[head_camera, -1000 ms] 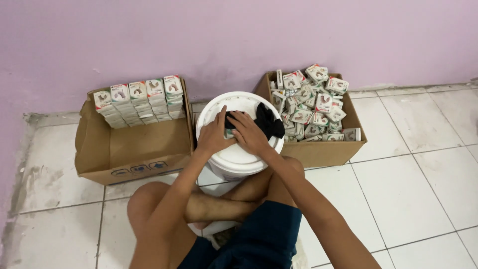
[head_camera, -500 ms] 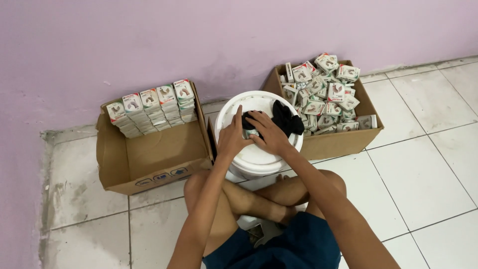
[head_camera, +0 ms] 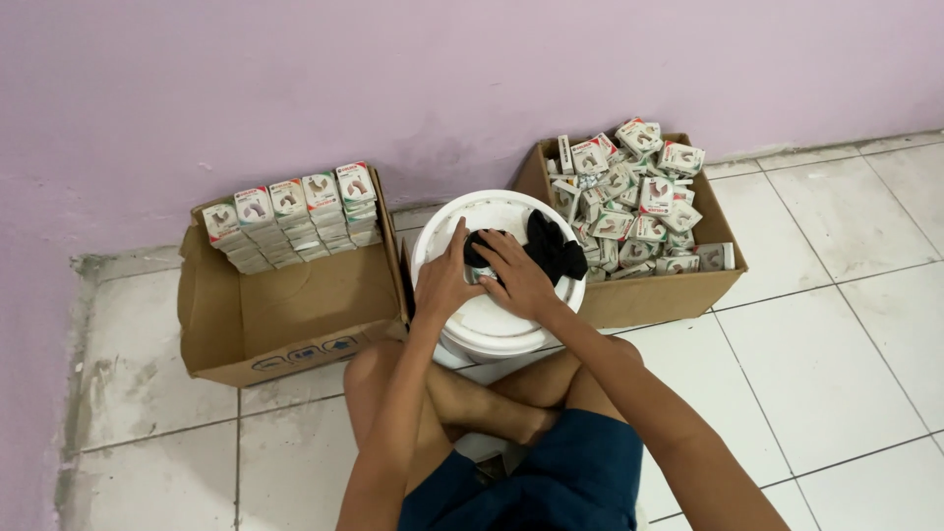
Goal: A person sits on the floor and wipes small cardboard boxes one by one with a black cloth before organizing them.
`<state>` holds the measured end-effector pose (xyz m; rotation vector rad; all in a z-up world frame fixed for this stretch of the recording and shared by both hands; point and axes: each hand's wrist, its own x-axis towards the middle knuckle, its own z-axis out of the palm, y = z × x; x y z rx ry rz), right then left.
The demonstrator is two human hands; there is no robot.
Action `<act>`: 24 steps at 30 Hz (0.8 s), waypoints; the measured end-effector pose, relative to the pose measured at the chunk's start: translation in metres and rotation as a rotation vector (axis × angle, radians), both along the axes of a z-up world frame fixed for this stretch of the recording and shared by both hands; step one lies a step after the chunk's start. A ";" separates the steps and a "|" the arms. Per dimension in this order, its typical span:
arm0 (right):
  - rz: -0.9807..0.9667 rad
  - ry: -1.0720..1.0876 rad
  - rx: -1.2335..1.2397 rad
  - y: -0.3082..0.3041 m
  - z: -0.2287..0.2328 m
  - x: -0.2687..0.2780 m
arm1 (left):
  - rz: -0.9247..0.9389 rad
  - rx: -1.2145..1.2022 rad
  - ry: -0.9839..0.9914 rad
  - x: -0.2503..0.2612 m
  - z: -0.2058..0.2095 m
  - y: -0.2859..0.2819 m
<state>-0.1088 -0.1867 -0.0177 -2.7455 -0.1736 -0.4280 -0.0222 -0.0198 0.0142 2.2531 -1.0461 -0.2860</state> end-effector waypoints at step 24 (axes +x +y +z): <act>0.125 -0.150 0.052 -0.002 -0.004 -0.004 | -0.034 -0.032 0.031 0.004 -0.001 0.001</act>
